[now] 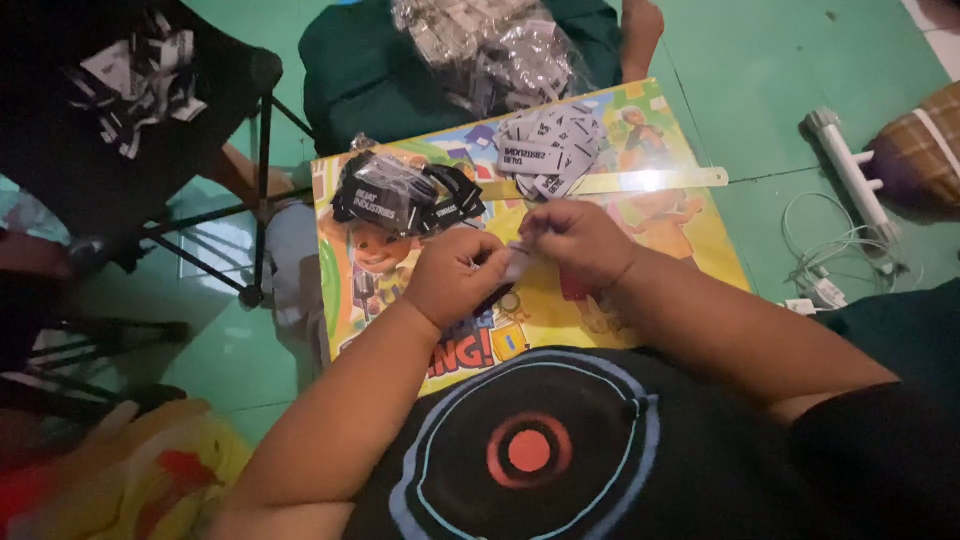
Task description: The person repeatedly picks up small rectangular tags from a table and folds them in half by hand. The tags are handled one at a time and placed back on the table after folding.
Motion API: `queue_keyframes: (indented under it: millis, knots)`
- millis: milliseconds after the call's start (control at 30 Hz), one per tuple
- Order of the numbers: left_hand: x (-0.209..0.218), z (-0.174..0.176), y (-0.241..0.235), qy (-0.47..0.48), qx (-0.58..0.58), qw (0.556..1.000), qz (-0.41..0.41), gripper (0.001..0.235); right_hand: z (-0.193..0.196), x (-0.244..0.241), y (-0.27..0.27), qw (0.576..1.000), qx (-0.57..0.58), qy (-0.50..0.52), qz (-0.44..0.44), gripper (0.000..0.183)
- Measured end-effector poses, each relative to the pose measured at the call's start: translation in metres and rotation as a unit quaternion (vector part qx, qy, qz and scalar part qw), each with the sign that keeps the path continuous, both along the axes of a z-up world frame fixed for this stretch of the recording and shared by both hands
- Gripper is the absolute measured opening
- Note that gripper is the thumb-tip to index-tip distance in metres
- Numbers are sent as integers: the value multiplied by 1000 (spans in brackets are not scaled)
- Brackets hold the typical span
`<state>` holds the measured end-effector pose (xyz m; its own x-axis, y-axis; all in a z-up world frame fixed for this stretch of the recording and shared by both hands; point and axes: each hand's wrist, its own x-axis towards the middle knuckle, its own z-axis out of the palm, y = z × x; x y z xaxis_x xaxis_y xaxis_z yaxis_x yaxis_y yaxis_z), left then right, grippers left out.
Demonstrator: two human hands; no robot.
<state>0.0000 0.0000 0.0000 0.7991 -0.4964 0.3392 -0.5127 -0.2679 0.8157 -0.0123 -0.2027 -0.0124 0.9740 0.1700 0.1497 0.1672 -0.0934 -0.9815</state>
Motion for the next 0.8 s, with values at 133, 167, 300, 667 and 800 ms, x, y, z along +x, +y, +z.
queue_keyframes:
  millis: [133, 167, 300, 667, 800]
  knots:
    - [5, -17, 2, 34, -41, 997, 61, 7, -4, -4, 0, 997, 41, 52, -44, 7]
    - [4, -18, 2, 40, -55, 993, 96, 6, -8, -4, -1, 997, 49, 49, -30, 8]
    - [4, -15, -1, 106, -143, 978, 110, 4, -4, -1, -3, 999, 21, 14, 29, 13]
    - [3, -15, 3, 126, -125, 981, 74, 7, -3, -1, 0, 998, -42, 21, 43, 25]
    - [-1, -10, 1, 148, -106, 980, 80, 9, -2, -1, 2, 997, -53, -8, 54, 19]
